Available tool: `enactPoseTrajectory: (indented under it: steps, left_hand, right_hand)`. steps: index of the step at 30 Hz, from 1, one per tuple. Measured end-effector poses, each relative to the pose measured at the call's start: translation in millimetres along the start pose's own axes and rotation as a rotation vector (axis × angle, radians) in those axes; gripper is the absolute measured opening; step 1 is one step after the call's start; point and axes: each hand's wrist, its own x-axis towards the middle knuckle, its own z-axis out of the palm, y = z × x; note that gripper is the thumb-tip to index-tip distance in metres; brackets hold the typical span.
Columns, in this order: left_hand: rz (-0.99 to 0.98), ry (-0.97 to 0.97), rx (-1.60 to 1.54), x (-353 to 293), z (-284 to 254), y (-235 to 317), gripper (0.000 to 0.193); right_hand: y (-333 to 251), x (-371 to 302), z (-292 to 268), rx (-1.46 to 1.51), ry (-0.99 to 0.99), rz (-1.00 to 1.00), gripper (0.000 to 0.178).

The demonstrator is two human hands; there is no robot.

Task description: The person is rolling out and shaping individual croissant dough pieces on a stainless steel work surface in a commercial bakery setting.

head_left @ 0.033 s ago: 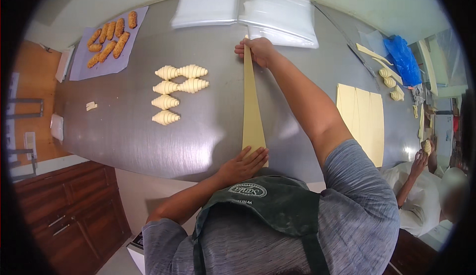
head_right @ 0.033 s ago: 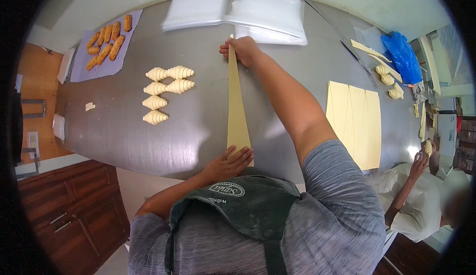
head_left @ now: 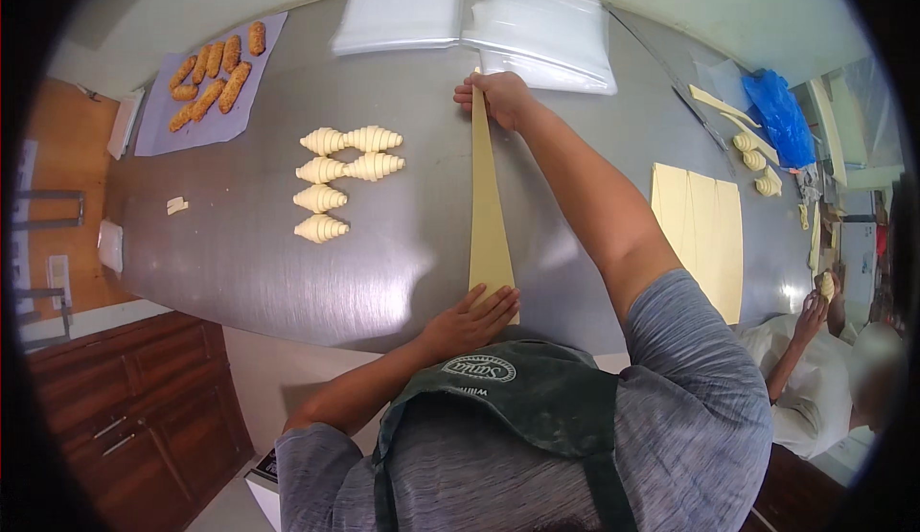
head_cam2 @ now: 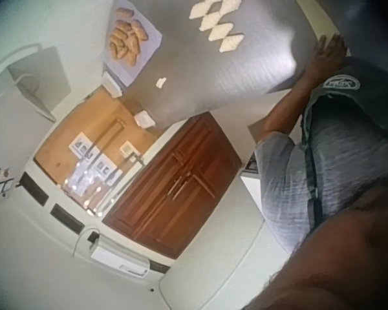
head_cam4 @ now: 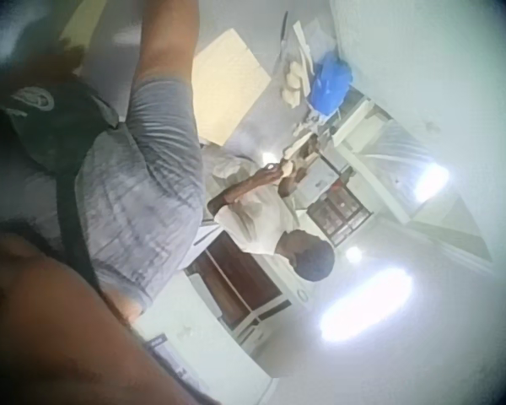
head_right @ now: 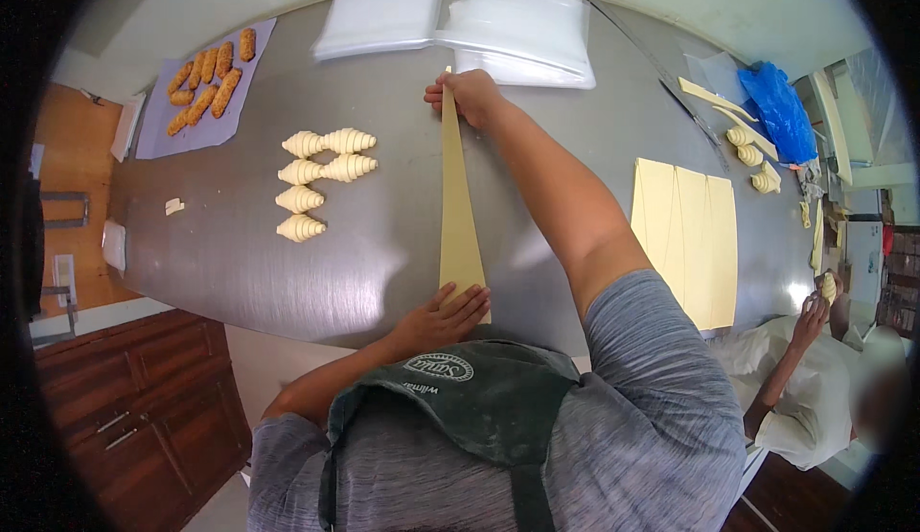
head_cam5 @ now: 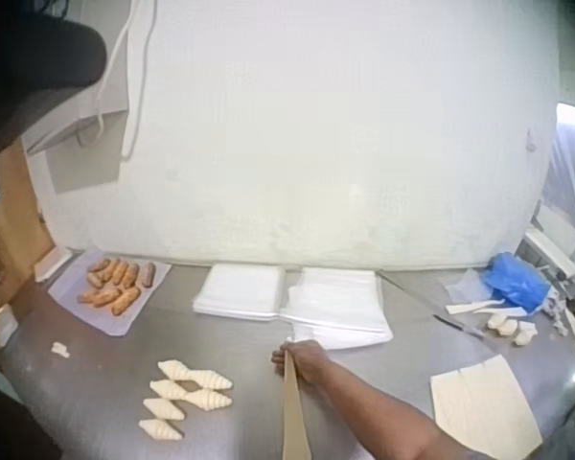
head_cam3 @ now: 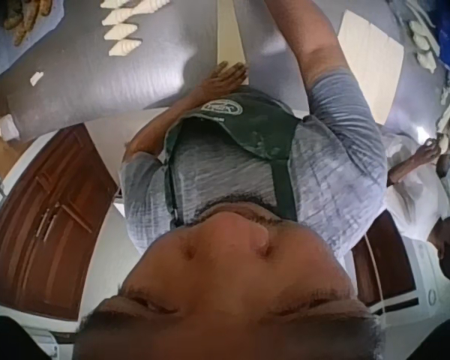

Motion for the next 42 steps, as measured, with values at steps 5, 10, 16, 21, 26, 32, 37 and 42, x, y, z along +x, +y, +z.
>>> enactPoseTrajectory:
  steps: [5, 10, 16, 21, 26, 32, 37, 42]
  left_hand:
    - [-0.007, 0.020, -0.020, -2.4, 7.2, 0.4, 0.056]
    - [-0.009, 0.000, -0.012, -4.5, 5.6, 0.1, 0.055]
    - [0.040, 0.079, 0.090, 2.6, 15.5, 0.8, 0.055]
    - [0.034, 0.085, 0.017, -7.9, 18.5, 1.8, 0.055]
    - [-0.353, 0.022, -0.597, -22.1, -22.9, -5.5, 0.081]
    - [-0.501, 0.053, -0.607, -27.2, -31.3, -8.4, 0.098]
    - [-0.317, 0.100, -0.342, -18.5, -29.7, -14.4, 0.068]
    - [-0.221, 0.133, -0.440, -23.9, -12.1, -15.4, 0.035]
  right_hand:
    - [3.4, 16.3, 8.0, -0.002, 0.075, -0.052, 0.024]
    - [9.4, 39.3, 23.7, -0.065, 0.142, -0.072, 0.019]
    - [12.6, 69.4, 18.9, -0.326, 0.360, -0.351, 0.026]
    - [29.0, -5.1, 39.1, -0.829, 0.195, -0.923, 0.033]
    - [106.1, -159.8, -14.1, -1.137, -0.047, -0.795, 0.049]
    - [158.2, -293.2, -37.7, -1.443, -0.327, -0.671, 0.079]
    - [167.3, -298.1, -41.4, -1.439, -0.276, -0.719, 0.078]
    - [172.9, -301.8, -43.7, -1.395, -0.327, -0.858, 0.042]
